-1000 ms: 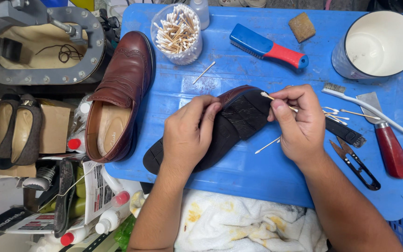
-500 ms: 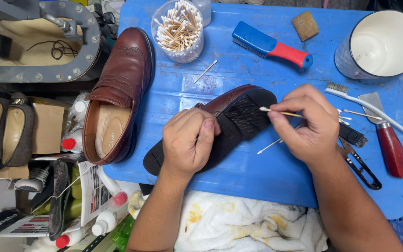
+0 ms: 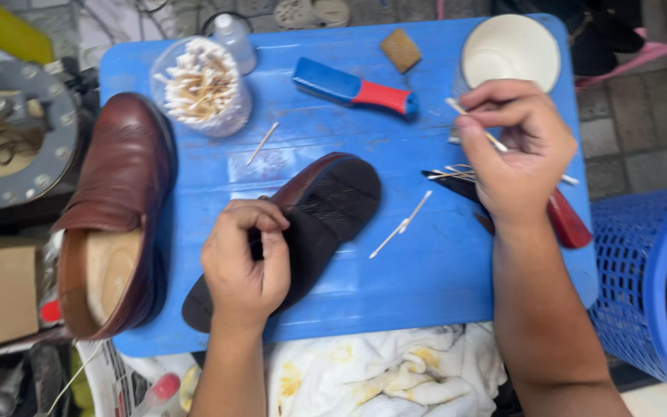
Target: The person cleans the sole of a brown leather shoe using cotton swabs and a small knife. They repeatedly wipe the sole with swabs and scrape the sole with the knife to remove debris.
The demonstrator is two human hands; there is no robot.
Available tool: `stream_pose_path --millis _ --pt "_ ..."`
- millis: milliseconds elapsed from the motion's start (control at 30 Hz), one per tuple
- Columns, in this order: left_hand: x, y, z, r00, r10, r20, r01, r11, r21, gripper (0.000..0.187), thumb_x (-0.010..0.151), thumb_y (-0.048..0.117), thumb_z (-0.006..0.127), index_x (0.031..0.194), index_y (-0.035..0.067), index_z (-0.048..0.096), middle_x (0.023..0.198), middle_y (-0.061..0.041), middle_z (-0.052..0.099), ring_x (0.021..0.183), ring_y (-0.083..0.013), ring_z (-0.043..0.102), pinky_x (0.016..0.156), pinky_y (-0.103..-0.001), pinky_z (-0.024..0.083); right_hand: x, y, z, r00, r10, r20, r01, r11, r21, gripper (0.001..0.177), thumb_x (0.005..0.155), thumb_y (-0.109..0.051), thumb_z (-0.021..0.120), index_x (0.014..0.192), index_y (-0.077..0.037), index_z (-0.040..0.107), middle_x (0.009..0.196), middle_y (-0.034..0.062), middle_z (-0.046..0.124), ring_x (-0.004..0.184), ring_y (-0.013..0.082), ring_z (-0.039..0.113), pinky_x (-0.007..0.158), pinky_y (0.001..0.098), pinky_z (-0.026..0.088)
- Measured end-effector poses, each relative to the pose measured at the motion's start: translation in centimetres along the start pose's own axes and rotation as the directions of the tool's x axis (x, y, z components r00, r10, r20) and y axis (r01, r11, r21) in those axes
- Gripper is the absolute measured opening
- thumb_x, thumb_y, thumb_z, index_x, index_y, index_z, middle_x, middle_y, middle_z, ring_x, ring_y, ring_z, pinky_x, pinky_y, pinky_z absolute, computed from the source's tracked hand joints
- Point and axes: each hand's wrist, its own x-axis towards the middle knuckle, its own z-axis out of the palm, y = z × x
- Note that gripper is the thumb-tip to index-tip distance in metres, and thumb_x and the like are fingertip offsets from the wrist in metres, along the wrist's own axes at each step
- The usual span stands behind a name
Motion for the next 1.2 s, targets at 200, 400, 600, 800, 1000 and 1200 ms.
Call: stream_pose_path --millis 200,400,600,800,1000,1200 --pt "1.4 1.3 0.3 0.994 0.102 0.045 -0.109 0.979 0.173 0.022 0.090 -0.002 0.074 0.105 0.001 0.059 0.100 -0.013 0.069 0.089 -0.0279 0.069 0.081 -0.036 0.055 0.9 -1.0 -0.8 0.952 0.034 0.305 0.029 0.979 -0.200 0.012 0.091 0.002 0.078 0.100 0.002 0.071 0.108 0.0126 0.073 0.096 0.0181 0.071 0.086 0.0302 0.057" --pt "1.8 1.9 0.4 0.983 0.137 0.126 -0.166 0.950 0.263 0.019 0.089 0.000 0.077 0.100 0.002 0.062 0.099 -0.011 0.070 0.090 -0.0299 0.069 0.081 -0.038 0.054 1.7 -1.5 -1.7 0.948 0.124 0.293 -0.009 0.931 -0.365 0.007 0.098 -0.001 0.073 0.104 0.001 0.072 0.100 0.0097 0.069 0.092 0.0201 0.068 0.081 0.0302 0.053" --pt "2.0 2.1 0.6 0.983 0.126 0.135 -0.161 0.946 0.283 0.015 0.090 0.003 0.077 0.098 0.003 0.065 0.099 -0.011 0.071 0.091 -0.0285 0.069 0.081 -0.037 0.053 1.9 -2.7 -4.3 0.978 0.130 0.164 -0.014 0.822 -0.569 0.012 0.094 -0.003 0.077 0.106 -0.004 0.076 0.097 0.0088 0.070 0.092 0.0256 0.064 0.084 0.0353 0.051" --pt "2.0 2.2 1.0 0.984 0.064 0.165 -0.128 0.903 0.411 0.021 0.089 0.013 0.080 0.101 0.003 0.066 0.104 -0.012 0.071 0.092 -0.0300 0.068 0.080 -0.038 0.052 -0.8 -6.2 -5.3 0.979 0.098 0.180 0.079 0.632 -0.771 0.031 0.074 -0.008 0.083 0.102 0.001 0.071 0.101 0.0155 0.067 0.099 0.0350 0.061 0.088 0.0421 0.050" --pt "2.1 2.2 0.9 0.983 0.041 0.179 -0.111 0.909 0.403 0.019 0.091 0.013 0.078 0.104 0.004 0.067 0.106 -0.011 0.072 0.095 -0.0294 0.069 0.082 -0.038 0.053 -6.5 -9.1 -6.5 0.819 0.573 0.024 -0.290 0.450 -0.845 0.029 0.076 -0.015 0.084 0.101 -0.008 0.072 0.100 0.0082 0.072 0.088 0.0306 0.069 0.075 0.0388 0.054" --pt "2.1 2.5 0.7 0.983 0.059 0.173 -0.119 0.927 0.356 0.015 0.089 0.003 0.070 0.103 0.003 0.066 0.105 -0.010 0.071 0.096 -0.0300 0.069 0.083 -0.039 0.053 -9.3 -8.4 -6.5 0.779 0.626 -0.046 -0.276 0.276 -0.920 0.034 0.076 -0.020 0.083 0.106 -0.010 0.072 0.098 0.0081 0.072 0.093 0.0314 0.068 0.078 0.0413 0.054"
